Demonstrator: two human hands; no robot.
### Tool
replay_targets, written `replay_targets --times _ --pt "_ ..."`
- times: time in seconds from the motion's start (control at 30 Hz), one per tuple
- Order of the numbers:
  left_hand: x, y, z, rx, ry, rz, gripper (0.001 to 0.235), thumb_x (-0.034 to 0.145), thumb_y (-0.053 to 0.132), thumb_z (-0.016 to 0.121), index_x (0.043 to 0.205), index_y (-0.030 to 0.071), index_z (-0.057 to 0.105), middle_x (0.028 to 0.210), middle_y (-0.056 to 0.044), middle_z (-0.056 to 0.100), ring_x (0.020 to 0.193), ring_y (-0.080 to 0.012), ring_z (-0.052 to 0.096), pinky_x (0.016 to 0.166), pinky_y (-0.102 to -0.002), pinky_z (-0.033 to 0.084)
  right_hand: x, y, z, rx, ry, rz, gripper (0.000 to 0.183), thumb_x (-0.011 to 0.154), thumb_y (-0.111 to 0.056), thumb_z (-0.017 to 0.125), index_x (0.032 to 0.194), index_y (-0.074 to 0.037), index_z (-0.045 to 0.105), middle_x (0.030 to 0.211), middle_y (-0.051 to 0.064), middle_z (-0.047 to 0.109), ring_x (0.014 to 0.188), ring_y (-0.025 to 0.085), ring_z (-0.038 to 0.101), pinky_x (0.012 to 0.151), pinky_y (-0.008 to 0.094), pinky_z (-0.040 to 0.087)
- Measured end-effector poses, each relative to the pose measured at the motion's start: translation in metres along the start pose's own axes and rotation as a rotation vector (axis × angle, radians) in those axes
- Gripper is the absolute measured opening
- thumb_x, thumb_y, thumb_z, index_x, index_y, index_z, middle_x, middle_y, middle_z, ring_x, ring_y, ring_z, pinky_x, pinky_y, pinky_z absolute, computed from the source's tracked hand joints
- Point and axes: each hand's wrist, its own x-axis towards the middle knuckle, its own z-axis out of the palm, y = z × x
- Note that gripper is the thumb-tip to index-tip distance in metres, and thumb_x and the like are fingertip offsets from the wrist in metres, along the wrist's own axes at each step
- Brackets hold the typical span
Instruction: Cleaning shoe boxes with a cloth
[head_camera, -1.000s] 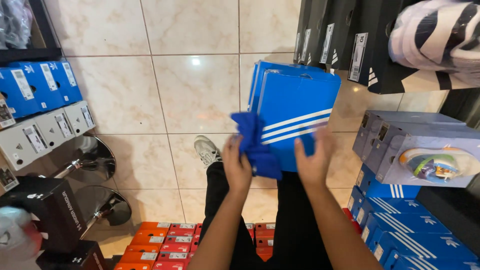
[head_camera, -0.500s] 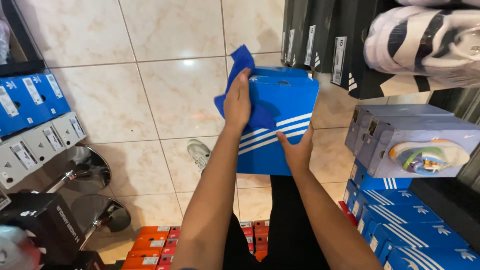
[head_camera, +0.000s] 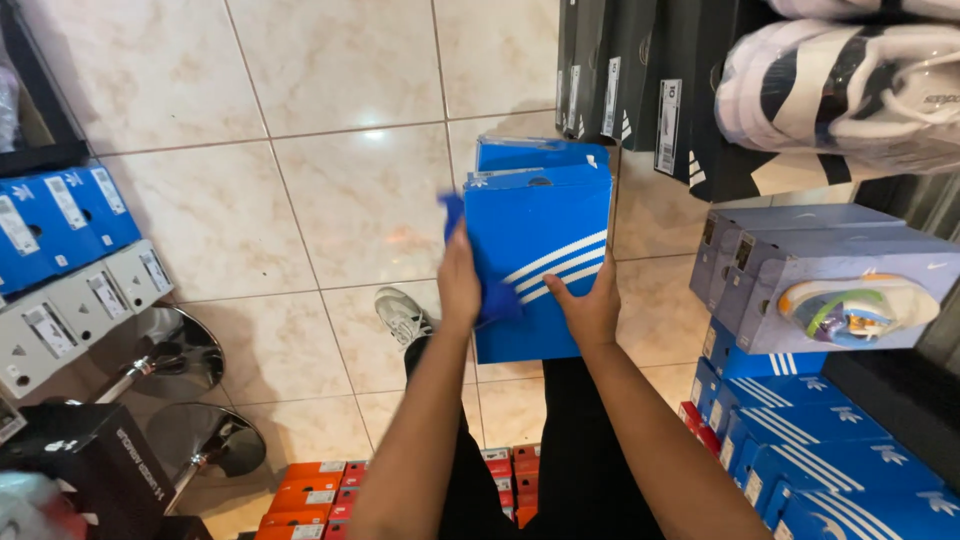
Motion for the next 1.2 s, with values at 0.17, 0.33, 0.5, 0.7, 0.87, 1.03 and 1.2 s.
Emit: replay_targets --times 0.17,0.33,0.5,0.7,0.87,1.03,1.2 --pt "0.024 0.000 0.002 -0.092 0.011 0.093 0.053 0.113 0.040 0.032 0.150 0.007 0.052 0.153 -0.022 0.049 0.146 -0.0363 0.039 0.124 -0.048 0.028 -0.006 -0.022 -0.003 0.035 0.038 0.001 0.102 0.080 -0.060 0.083 0.153 -0.012 0.032 0.144 0.023 0.051 0.134 0.048 0.050 0.107 0.064 0.043" --pt "-0.059 -0.113 -0.021 -0.157 0.010 -0.036 0.051 0.112 0.038 0.039 0.143 0.002 0.058 0.148 -0.022 0.054 0.143 -0.0343 0.044 0.122 -0.048 0.030 -0.004 -0.013 -0.001 0.068 0.041 -0.011 0.102 0.080 -0.060 0.084 0.154 -0.013 0.032 0.144 0.022 0.051 0.134 0.047 0.050 0.109 0.064 0.042" --pt "-0.080 -0.127 -0.034 -0.003 -0.029 0.022 0.036 0.110 0.024 0.046 0.133 0.007 0.067 0.126 -0.018 0.067 0.122 -0.0324 0.061 0.107 -0.044 0.045 0.002 0.007 0.004 0.155 0.037 -0.094 0.104 0.080 -0.055 0.086 0.157 -0.016 0.029 0.148 0.020 0.048 0.139 0.043 0.046 0.113 0.061 0.038" --pt "-0.078 -0.120 -0.072 -0.447 -0.034 -0.250 0.033 0.101 0.014 0.064 0.133 0.004 0.065 0.093 -0.010 0.071 0.082 -0.0162 0.067 0.073 -0.027 0.058 -0.006 -0.014 -0.008 0.391 -0.175 -0.125 0.092 0.097 -0.042 0.071 0.163 -0.009 0.015 0.165 0.028 0.019 0.153 0.045 0.018 0.123 0.062 0.018" --pt "-0.117 -0.009 -0.031 -0.606 -0.233 -0.153 0.057 0.099 0.034 0.061 0.145 0.001 0.053 0.129 -0.018 0.061 0.117 -0.0253 0.055 0.099 -0.039 0.044 -0.022 -0.005 -0.081 0.739 -0.292 -0.109 0.094 0.091 -0.053 0.058 0.164 -0.011 0.014 0.163 0.023 0.021 0.150 0.040 0.022 0.120 0.054 0.022" --pt "-0.115 0.018 0.088 -0.574 -0.396 0.061 0.059 0.104 0.032 0.059 0.155 0.007 0.044 0.160 -0.016 0.040 0.150 -0.0282 0.031 0.126 -0.046 0.020 -0.057 0.031 -0.147 1.005 -0.469 -0.179 0.134 0.062 -0.079 0.069 0.165 -0.019 0.008 0.169 0.014 0.017 0.148 0.031 0.028 0.111 0.052 0.031" --pt "-0.078 -0.004 0.165 0.328 -0.316 0.722 0.057 0.109 0.036 0.042 0.161 0.015 0.033 0.169 -0.016 0.030 0.157 -0.0397 0.027 0.127 -0.062 0.013 -0.049 0.185 -0.164 0.788 -0.367 0.027 0.100 0.054 0.014 0.083 0.147 0.001 0.047 0.130 0.024 0.067 0.115 0.033 0.063 0.093 0.057 0.054"
